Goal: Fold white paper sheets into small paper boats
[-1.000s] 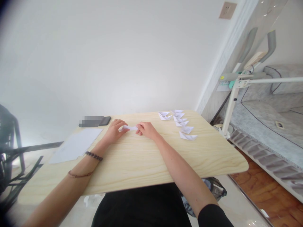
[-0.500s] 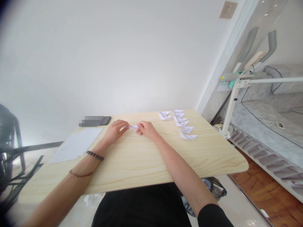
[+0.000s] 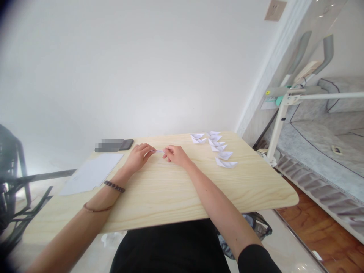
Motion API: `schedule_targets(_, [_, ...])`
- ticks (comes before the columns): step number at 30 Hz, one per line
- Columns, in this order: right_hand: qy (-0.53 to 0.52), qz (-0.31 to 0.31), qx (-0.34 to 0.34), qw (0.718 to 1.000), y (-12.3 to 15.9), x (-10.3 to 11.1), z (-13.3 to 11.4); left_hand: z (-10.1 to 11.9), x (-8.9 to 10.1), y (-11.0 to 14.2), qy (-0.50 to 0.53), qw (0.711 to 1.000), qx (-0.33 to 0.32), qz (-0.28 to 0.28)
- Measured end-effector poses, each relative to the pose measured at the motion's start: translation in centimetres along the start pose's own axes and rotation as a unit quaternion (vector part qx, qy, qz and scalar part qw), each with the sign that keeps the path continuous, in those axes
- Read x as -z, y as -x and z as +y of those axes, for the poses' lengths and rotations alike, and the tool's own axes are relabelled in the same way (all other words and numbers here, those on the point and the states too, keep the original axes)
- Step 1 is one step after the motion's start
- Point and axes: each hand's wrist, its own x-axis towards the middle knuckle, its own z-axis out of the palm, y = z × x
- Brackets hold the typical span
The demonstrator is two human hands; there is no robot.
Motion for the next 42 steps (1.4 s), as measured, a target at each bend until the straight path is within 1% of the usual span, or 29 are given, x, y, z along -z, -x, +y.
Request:
schedule_targets(8, [-0.024, 0.023, -0.006, 0.999, -0.3, -0.2, 0.9, 0.1, 0.0, -0.1, 0.025, 1.000, 0.013, -0.008])
schedule_targets(15, [-0.036, 0.023, -0.004, 0.999, -0.4, -0.1, 0.8, 0.1, 0.1, -0.1, 0.083, 0.996, 0.018, 0.016])
schedule_targets(17, [-0.038, 0.022, -0.006, 0.999, -0.4, 0.0, 0.8, 0.1, 0.0, 0.0, 0.108, 0.993, 0.038, 0.008])
schedule_targets(20, [-0.048, 0.025, -0.007, 0.999, -0.4, 0.0, 0.8, 0.0, -0.2, 0.1, 0.138, 0.986, 0.097, -0.015])
schedule_targets(22, [-0.053, 0.028, -0.003, 0.998, -0.4, 0.0, 0.7, -0.1, -0.4, 0.3, 0.161, 0.978, 0.133, -0.013])
schedule_targets(24, [-0.052, 0.033, 0.002, 0.998, -0.3, 0.1, 0.6, -0.2, -0.6, 0.4, 0.189, 0.970, 0.152, -0.003])
schedule_targets(28, [-0.042, 0.050, 0.000, 0.998, -0.1, 0.2, 0.1, -0.1, -0.6, 0.5, 0.248, 0.952, 0.178, -0.001])
schedule_targets(33, [-0.050, 0.050, -0.006, 0.997, 0.0, 0.1, 0.0, 0.1, -0.5, 0.5, 0.310, 0.928, 0.201, -0.043])
schedule_targets(38, [-0.073, 0.027, -0.010, 0.997, -0.1, 0.2, 0.1, 0.3, -0.4, 0.4, 0.316, 0.925, 0.208, -0.042])
schedule_targets(42, [-0.089, 0.012, -0.008, 0.996, -0.4, 0.3, 0.4, 0.4, -0.4, 0.4, 0.305, 0.930, 0.199, -0.041])
